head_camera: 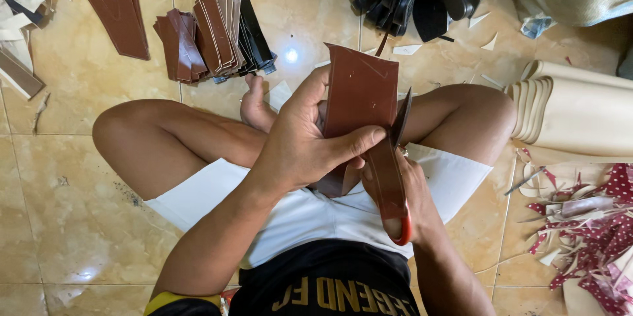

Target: The person sits on the floor and uses scissors to cut brown leather pieces along pre-drawn white lines. They repeatedly pick up sheets, cut out shapes, and place the finished pieces into a stack on the floor.

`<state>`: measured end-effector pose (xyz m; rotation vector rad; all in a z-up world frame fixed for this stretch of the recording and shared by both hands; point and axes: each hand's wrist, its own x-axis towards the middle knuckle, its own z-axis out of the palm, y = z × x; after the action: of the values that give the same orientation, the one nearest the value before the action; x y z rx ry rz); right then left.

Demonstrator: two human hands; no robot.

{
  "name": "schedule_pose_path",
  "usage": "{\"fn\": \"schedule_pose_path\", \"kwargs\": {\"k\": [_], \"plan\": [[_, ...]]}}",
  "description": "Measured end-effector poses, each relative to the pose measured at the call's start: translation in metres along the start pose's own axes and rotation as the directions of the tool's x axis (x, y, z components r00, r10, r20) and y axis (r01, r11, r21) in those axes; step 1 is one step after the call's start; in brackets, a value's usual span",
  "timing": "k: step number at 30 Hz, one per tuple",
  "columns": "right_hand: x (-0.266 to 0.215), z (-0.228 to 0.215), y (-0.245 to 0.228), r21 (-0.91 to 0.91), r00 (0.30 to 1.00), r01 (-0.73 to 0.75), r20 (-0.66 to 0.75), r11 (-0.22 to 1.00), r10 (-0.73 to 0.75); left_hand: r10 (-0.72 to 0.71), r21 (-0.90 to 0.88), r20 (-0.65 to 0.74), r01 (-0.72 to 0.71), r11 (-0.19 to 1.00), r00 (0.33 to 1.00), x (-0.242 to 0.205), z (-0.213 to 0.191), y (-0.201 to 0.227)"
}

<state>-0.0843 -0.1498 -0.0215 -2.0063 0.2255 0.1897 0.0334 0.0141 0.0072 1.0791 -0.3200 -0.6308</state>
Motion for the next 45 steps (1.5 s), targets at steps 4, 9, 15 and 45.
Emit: {"fn": "schedule_pose_path", "kwargs": {"k": [4, 9, 15, 45], "plan": [[0.002, 0.006, 0.005, -0.143, 0.989, 0.125, -0.062, 0.982, -0.135, -0.005, -0.001, -0.011, 0.005, 1.0, 1.0, -0.001, 0.002, -0.001], [-0.009, 0.01, 0.017, 0.008, 0.993, -0.091, -0.073, 0.996, 0.091, -0.006, -0.018, -0.008, 0.005, 1.0, 1.0, -0.001, 0.005, -0.002], [-0.016, 0.008, 0.015, 0.087, 0.994, -0.088, -0.052, 0.992, 0.093, -0.041, 0.083, -0.061, 0.046, 0.995, 0.997, 0.0, 0.0, 0.002], [-0.029, -0.02, 0.009, 0.057, 0.96, -0.278, -0.013, 0.959, 0.28, -0.082, 0.219, -0.206, 0.127, 0.967, 0.975, -0.002, -0.019, 0.01]]}}
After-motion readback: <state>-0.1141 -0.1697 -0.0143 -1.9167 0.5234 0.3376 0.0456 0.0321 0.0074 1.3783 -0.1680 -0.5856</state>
